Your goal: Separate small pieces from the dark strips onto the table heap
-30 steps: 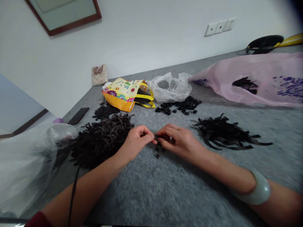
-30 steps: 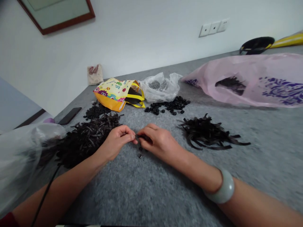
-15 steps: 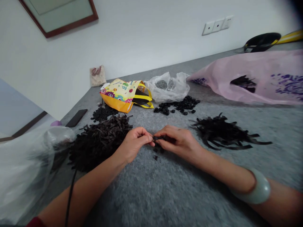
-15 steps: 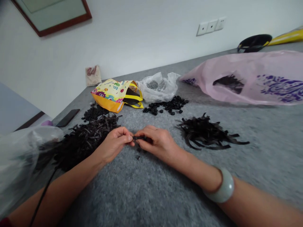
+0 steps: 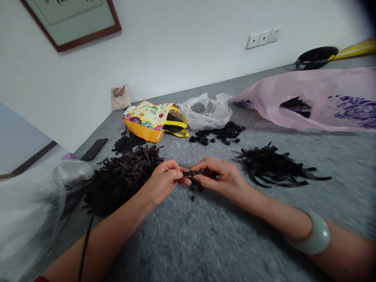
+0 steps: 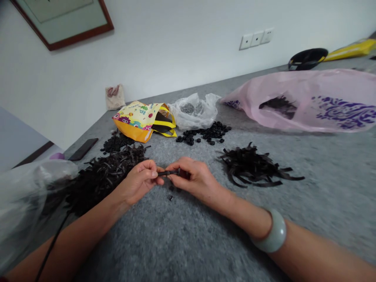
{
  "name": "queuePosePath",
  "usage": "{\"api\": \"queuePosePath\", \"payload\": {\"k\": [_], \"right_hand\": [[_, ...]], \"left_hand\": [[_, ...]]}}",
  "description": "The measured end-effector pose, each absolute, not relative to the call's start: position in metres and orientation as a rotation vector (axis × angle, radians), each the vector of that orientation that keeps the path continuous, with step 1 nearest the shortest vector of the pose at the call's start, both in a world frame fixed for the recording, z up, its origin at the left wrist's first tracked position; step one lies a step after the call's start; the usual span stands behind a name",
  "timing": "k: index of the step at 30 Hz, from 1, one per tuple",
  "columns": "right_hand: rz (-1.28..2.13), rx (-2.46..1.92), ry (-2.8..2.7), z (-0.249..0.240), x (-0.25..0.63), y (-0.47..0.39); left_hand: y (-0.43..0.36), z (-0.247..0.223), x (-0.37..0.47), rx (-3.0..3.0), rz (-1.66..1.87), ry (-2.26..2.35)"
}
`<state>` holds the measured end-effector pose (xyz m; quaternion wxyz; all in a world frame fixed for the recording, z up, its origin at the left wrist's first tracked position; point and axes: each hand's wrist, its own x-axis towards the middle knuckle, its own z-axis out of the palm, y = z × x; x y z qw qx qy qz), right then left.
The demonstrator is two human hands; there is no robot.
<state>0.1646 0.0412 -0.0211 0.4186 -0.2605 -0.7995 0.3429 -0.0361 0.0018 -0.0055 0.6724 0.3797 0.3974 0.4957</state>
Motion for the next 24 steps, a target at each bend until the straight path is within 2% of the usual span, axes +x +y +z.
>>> {"api": "queuePosePath", "payload": {"k": [10,19,24], "right_hand": [[0.826,-0.622,-2.032,-0.0223,0.1654,0.0413],[0.926,-0.648,-1.999,-0.0236,0.1657,0.0431],[1.06,-0.664,-1.954,-0.025,0.1631,0.0431]], "left_hand": [[0.0031,-0.0086,-0.0383,0.815,1.089,0.844],[0.0046,-0.0055,-0.0382,0.833,1.088,0.831],[0.0025,-0.0126,-0.0363,1.077,1.034,0.953]]}}
